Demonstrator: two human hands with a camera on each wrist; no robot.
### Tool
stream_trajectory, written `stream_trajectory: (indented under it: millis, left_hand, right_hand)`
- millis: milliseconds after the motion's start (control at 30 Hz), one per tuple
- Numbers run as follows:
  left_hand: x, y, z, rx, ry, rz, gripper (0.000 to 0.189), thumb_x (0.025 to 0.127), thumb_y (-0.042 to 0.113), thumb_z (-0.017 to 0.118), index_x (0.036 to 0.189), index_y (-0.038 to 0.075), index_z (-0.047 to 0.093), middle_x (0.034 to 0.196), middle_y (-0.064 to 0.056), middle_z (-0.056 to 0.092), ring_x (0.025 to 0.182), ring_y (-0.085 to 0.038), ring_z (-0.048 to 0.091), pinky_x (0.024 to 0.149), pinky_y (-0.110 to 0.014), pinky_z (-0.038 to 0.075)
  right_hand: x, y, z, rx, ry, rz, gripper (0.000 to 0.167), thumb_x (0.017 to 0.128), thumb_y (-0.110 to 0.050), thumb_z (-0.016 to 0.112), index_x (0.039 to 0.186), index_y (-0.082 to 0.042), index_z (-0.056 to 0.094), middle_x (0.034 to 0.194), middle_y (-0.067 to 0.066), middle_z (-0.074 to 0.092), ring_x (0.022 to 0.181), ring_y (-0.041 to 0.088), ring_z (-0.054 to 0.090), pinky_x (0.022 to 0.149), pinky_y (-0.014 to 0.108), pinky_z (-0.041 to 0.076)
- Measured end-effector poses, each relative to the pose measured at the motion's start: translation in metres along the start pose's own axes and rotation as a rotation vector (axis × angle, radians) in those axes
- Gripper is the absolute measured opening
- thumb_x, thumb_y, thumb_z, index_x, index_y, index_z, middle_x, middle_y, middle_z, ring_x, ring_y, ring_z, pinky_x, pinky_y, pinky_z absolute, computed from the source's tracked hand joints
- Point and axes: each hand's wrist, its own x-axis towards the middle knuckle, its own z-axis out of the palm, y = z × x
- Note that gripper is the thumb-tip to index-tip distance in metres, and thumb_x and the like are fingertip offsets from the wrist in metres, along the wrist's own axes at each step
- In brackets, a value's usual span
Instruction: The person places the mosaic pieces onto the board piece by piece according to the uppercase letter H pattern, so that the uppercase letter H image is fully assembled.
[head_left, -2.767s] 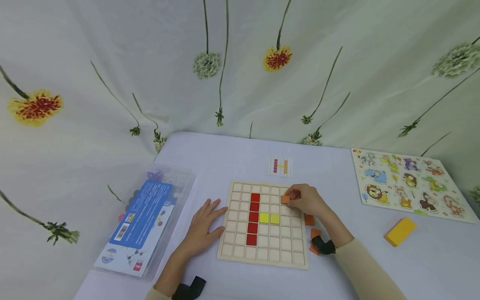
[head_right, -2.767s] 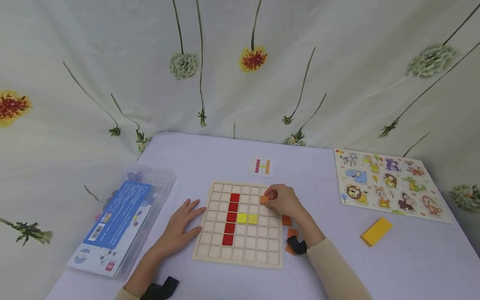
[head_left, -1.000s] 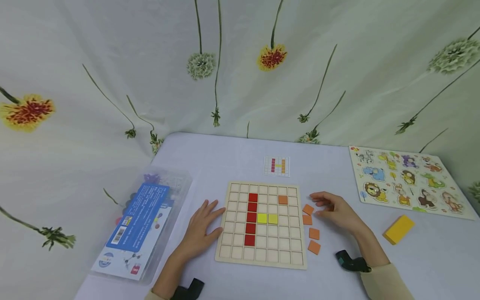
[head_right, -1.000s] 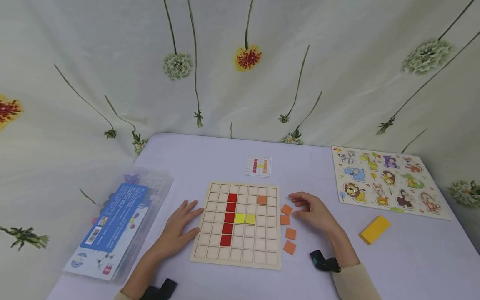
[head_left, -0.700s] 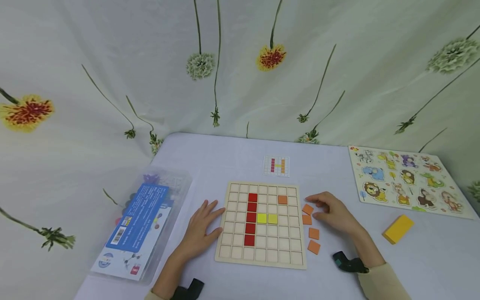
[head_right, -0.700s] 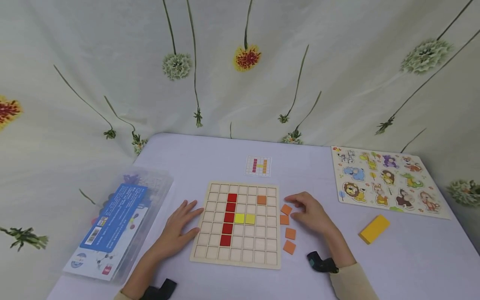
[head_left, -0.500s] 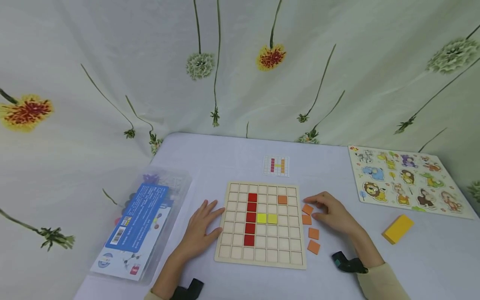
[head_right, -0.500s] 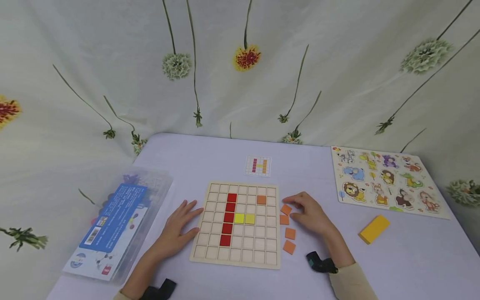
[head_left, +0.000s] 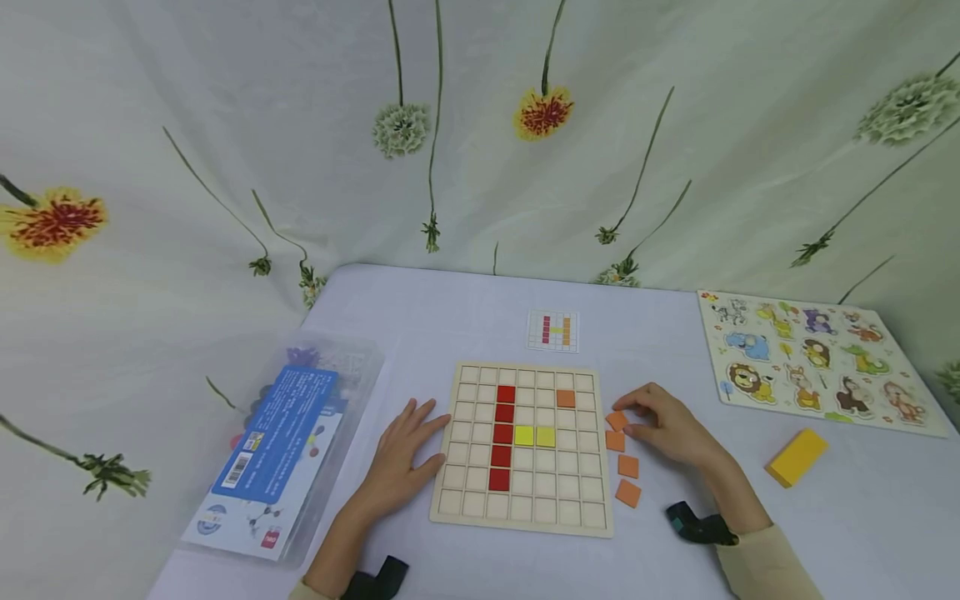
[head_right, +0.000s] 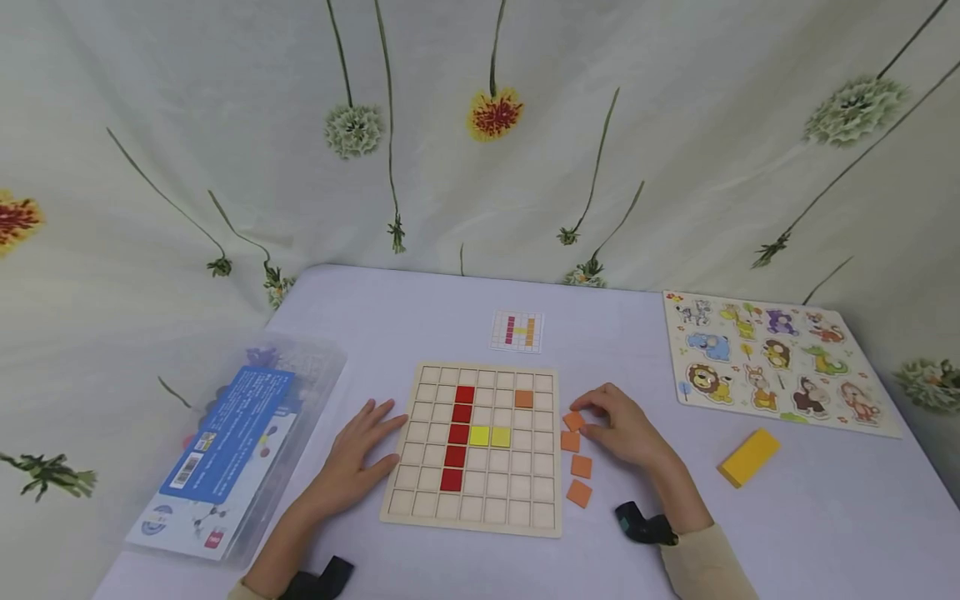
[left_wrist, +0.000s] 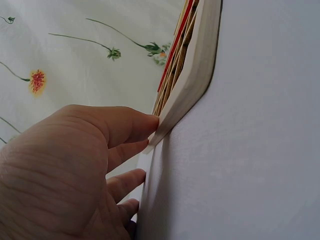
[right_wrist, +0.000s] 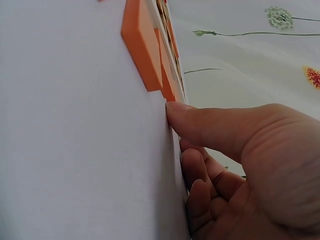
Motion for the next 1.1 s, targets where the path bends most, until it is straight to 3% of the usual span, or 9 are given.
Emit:
stream_trajectory:
  millis: [233, 533, 800, 1100]
  left_hand:
    - [0.000, 0.000, 0.000, 0.000, 0.001, -0.004, 0.049, 0.086, 0.011, 0.066, 0.135, 0.011, 0.059, 0.154, -0.017, 0.040, 0.148, -0.043, 0.017, 0.113, -0.067, 0.012]
    - [0.000, 0.000, 0.001, 0.001, 0.002, 0.004, 0.049, 0.086, 0.011, 0.066, 0.135, 0.011, 0.058, 0.153, -0.017, 0.040, 0.148, -0.043, 0.018, 0.113, -0.067, 0.013]
    - [0.000, -0.002, 0.002, 0.005, 0.003, 0.007, 0.049, 0.086, 0.012, 0.067, 0.135, 0.011, 0.059, 0.153, -0.017, 0.040, 0.148, -0.043, 0.017, 0.113, -0.067, 0.013]
    - [0.000, -0.002, 0.001, 0.000, 0.005, 0.001, 0.049, 0.086, 0.011, 0.066, 0.134, 0.011, 0.059, 0.153, -0.018, 0.040, 0.148, -0.043, 0.017, 0.113, -0.066, 0.012]
  right_hand:
    - [-0.002, 0.004, -0.003, 0.007, 0.056, 0.017, 0.023, 0.086, -0.005, 0.072, 0.108, -0.007, 0.067, 0.100, 0.005, 0.063, 0.089, 0.016, 0.054, 0.075, 0.022, 0.047]
    - [-0.003, 0.000, -0.011, 0.035, 0.088, 0.151, 0.023, 0.089, -0.009, 0.069, 0.111, -0.005, 0.066, 0.093, 0.006, 0.065, 0.081, 0.016, 0.057, 0.068, 0.020, 0.048]
    - [-0.002, -0.028, -0.011, 0.084, 0.117, 0.174, 0.025, 0.087, -0.003, 0.069, 0.112, -0.001, 0.066, 0.095, 0.011, 0.067, 0.082, 0.018, 0.059, 0.066, 0.019, 0.050]
    - [0.008, -0.059, 0.000, 0.110, 0.063, 0.164, 0.025, 0.083, -0.003, 0.073, 0.108, -0.002, 0.068, 0.092, 0.009, 0.067, 0.078, 0.016, 0.061, 0.066, 0.022, 0.051]
